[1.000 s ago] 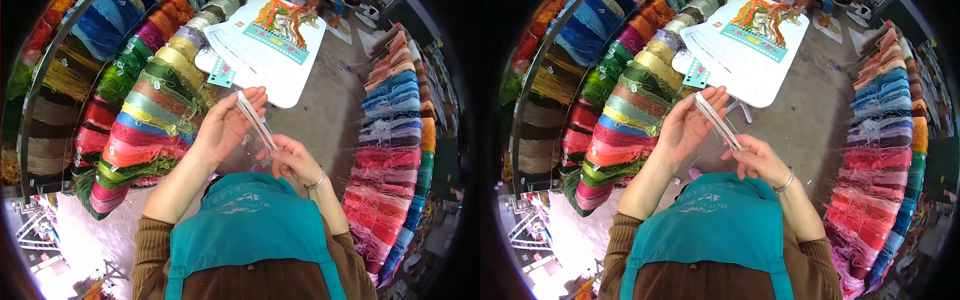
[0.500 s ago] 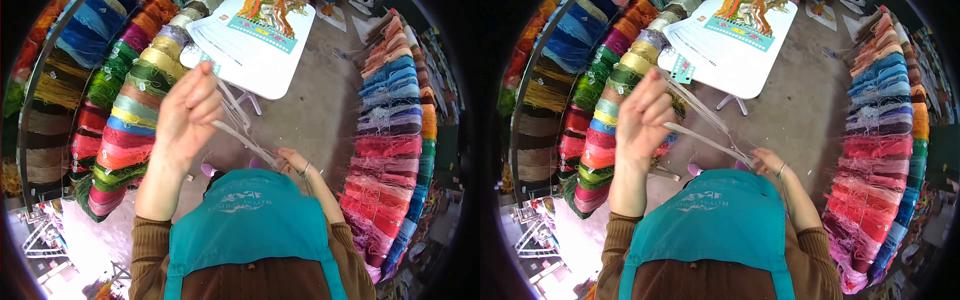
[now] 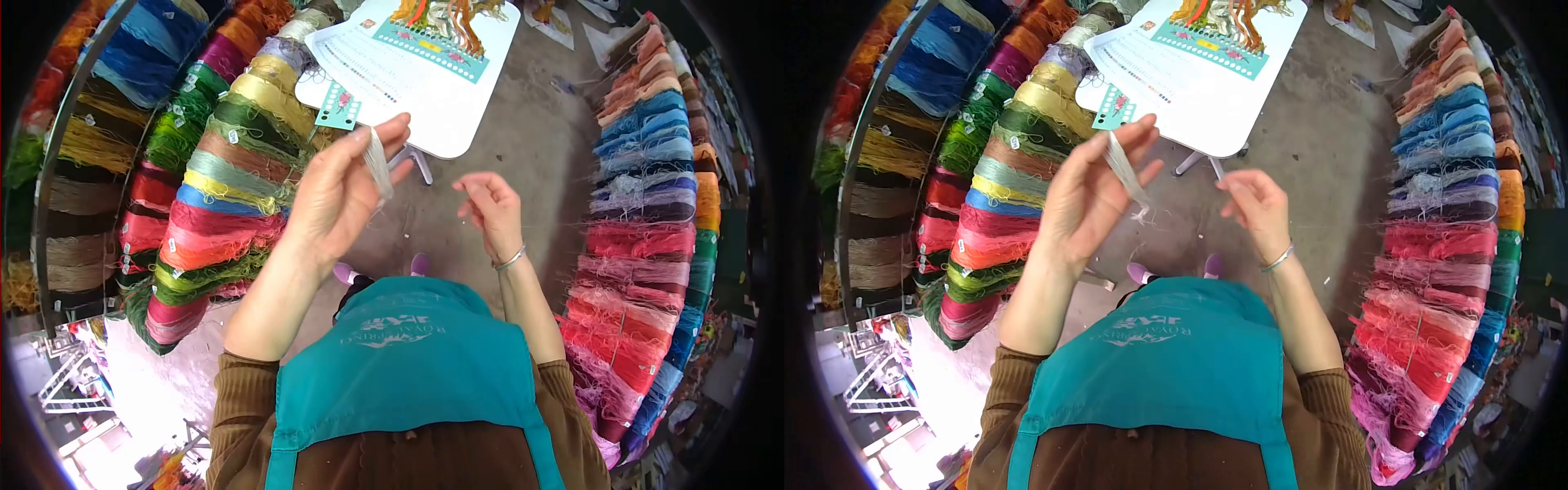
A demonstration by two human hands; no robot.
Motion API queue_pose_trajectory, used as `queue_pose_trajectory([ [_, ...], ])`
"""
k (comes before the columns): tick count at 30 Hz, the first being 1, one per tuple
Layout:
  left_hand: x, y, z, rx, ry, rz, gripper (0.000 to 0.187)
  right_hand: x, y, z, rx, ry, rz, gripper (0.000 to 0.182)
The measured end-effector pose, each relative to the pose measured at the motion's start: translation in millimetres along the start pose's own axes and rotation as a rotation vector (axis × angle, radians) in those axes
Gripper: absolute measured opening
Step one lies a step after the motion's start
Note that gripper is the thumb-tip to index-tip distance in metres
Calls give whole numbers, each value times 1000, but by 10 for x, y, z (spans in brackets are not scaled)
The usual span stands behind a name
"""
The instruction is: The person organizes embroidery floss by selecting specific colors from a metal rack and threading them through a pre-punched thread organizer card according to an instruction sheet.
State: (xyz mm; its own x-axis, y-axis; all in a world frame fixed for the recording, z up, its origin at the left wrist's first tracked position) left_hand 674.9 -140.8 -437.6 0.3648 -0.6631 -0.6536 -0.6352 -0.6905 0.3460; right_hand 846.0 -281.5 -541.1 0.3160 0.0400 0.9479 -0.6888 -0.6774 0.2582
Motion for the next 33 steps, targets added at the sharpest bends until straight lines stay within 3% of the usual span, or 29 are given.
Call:
queue_pose_trajectory([
  [3, 153, -13, 45, 5, 18, 12, 44, 629, 225, -584, 105, -53, 70, 12],
  [7, 215, 49, 64, 17, -26, 80, 46, 590, 228, -918, 291, -79, 50, 13],
  [11, 243, 27, 148, -16, -42, 14, 45, 509, 260, -941, 232, -103, -106, 9],
  [19, 276, -12, 173, -81, 28, 9, 31, 393, 238, -873, 182, -187, -92, 7],
  [33, 365, -37, 73, -65, -33, 35, 35, 425, 221, -778, 187, -158, -84, 9],
])
Point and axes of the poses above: each hand's wrist, its own y-axis away from the middle knuckle, its own z-axis out of the back of the hand, x = y × z, the point moved 4 cm from there along -y, towards the middle knuckle, and after that the axes turned 12 degrees about -x, right-handed, at the moved point
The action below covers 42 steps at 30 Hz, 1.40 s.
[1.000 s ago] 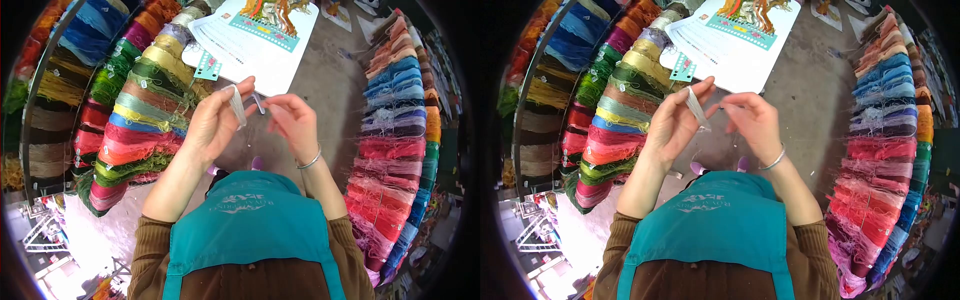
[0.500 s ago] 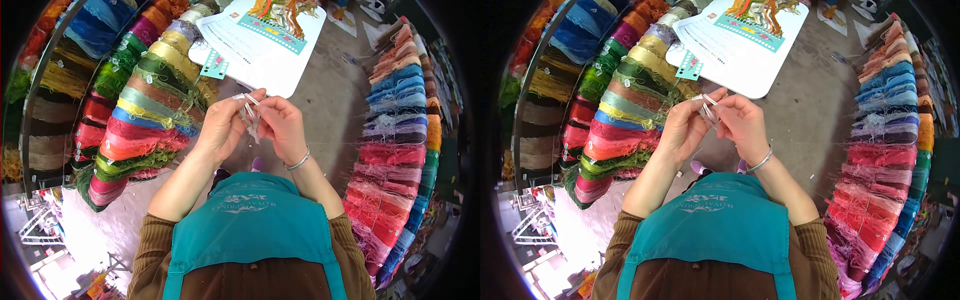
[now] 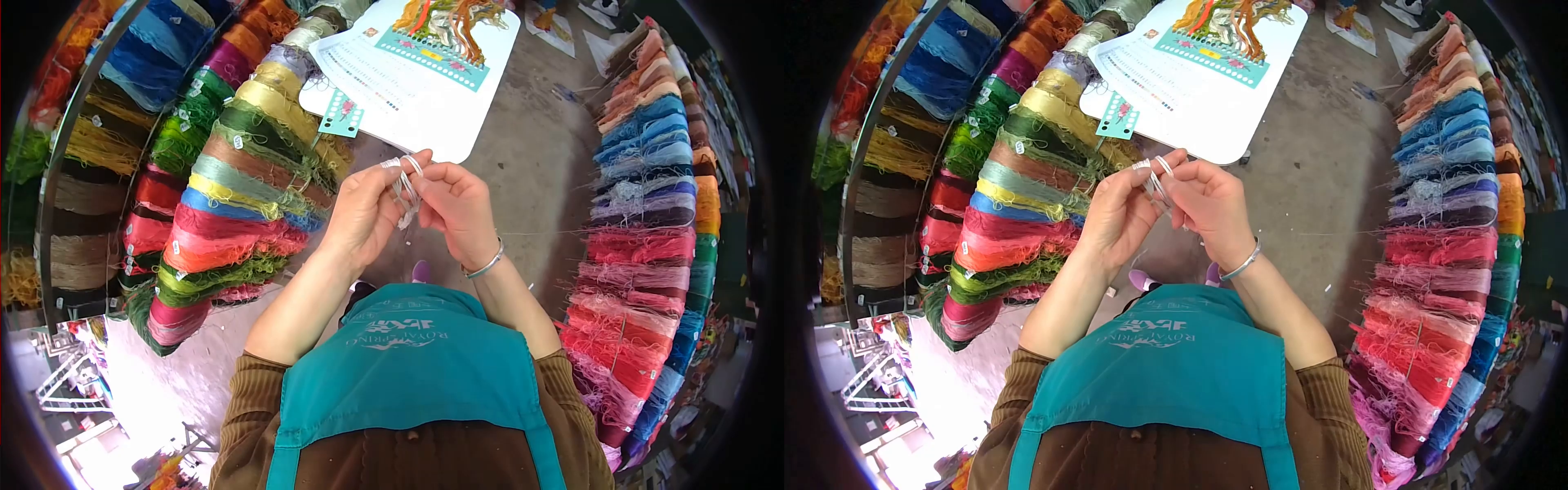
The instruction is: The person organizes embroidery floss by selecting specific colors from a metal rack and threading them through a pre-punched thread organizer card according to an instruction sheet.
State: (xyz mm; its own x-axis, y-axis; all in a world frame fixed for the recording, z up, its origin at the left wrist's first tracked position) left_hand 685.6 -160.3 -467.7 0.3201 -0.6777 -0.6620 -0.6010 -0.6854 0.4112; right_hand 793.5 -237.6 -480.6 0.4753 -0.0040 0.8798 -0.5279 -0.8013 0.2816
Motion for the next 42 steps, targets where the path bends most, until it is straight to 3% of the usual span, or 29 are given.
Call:
queue_pose_trajectory([
  [15, 36, 15, -1, -53, -21, -23, 36, -60, 4, 18, -3, -46, -29, 14],
  [38, 139, -44, 39, -43, -18, -8, 33, -111, -11, 57, -74, -96, -51, 5],
  [42, 144, -51, 96, -65, -136, -116, 32, -89, 1, 7, -62, -10, -23, 6],
])
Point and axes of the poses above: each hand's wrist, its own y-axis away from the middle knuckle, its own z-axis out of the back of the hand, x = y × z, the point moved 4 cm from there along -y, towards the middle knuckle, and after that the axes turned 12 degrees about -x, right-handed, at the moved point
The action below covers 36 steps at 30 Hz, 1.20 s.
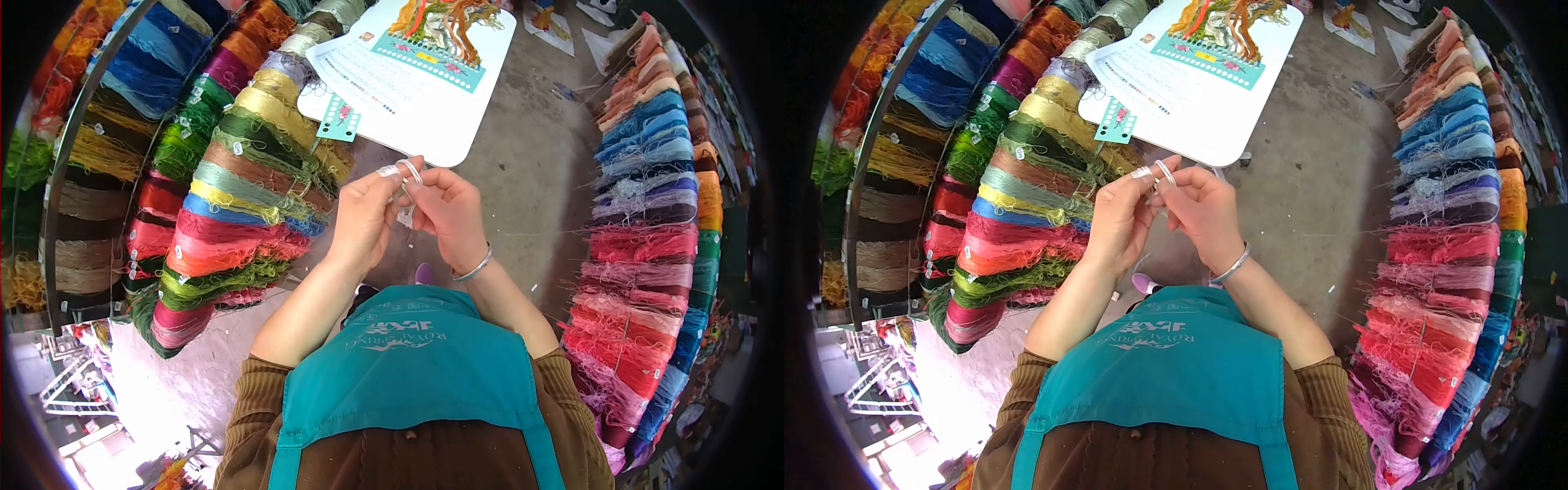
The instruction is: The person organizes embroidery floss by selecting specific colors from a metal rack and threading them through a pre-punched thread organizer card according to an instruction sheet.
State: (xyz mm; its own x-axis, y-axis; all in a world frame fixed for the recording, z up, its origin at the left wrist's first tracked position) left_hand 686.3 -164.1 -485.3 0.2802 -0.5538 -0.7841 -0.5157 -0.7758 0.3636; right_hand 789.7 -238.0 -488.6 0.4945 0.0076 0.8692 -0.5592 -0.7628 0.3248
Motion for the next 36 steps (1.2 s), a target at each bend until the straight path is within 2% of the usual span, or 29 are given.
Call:
queue_pose_trajectory([
  [4, -1, 25, -25, -36, -171, -133, 32, -12, 3, -7, -10, 12, 80, 7],
  [9, 13, 37, -26, 16, -78, -87, 31, -24, 8, 23, -41, -10, 116, 5],
  [17, 3, 71, -68, -44, -11, -107, 29, -82, 32, 35, -81, -187, 42, 8],
  [21, 45, 30, -5, 6, 35, -60, 27, -95, 32, 53, -93, -190, 32, 7],
  [26, 70, -15, 55, 42, 140, -19, 29, -118, -4, 82, -100, -356, -42, 11],
  [31, 33, 43, -25, 77, 243, 97, 33, -127, 12, 69, -72, -267, -72, 13],
  [36, 33, 46, 2, 98, 251, 118, 37, -71, 47, 37, -70, -84, -44, 10],
])
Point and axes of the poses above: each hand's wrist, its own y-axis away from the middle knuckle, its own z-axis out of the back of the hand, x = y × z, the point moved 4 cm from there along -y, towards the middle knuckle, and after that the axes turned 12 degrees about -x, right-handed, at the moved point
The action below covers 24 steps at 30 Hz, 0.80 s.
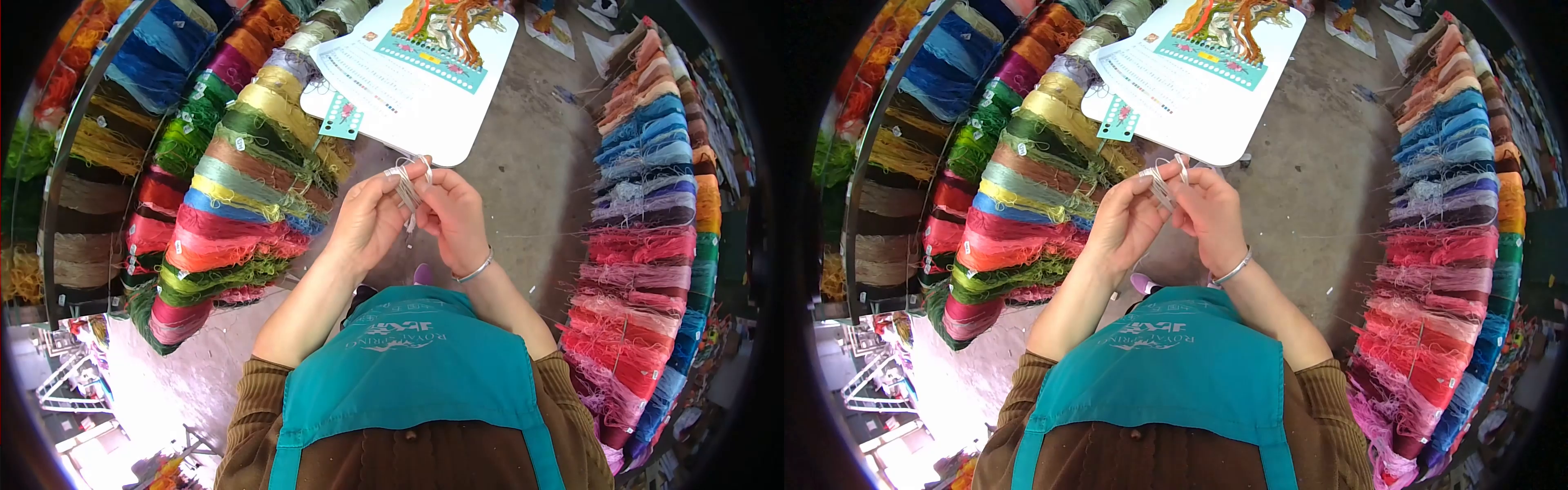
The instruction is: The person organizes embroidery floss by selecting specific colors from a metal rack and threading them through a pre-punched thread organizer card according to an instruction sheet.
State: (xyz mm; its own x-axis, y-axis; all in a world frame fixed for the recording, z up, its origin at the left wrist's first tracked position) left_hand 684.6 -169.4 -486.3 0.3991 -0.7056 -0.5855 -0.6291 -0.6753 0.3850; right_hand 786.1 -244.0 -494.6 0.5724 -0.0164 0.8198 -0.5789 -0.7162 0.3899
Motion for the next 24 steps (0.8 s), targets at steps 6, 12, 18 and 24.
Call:
queue_pose_trajectory([
  [6, -17, 12, -28, 17, -30, 7, 36, 27, 12, -22, 56, 121, 47, 7],
  [12, -6, -5, -17, 39, -56, 11, 38, 8, 3, -4, 49, 108, 46, 4],
  [18, -13, -5, -36, 31, -41, 6, 36, -1, -11, 7, 54, 48, 43, 3],
  [24, -3, -33, -4, -19, -34, -26, 34, -16, -60, 42, 59, -132, -9, 8],
])
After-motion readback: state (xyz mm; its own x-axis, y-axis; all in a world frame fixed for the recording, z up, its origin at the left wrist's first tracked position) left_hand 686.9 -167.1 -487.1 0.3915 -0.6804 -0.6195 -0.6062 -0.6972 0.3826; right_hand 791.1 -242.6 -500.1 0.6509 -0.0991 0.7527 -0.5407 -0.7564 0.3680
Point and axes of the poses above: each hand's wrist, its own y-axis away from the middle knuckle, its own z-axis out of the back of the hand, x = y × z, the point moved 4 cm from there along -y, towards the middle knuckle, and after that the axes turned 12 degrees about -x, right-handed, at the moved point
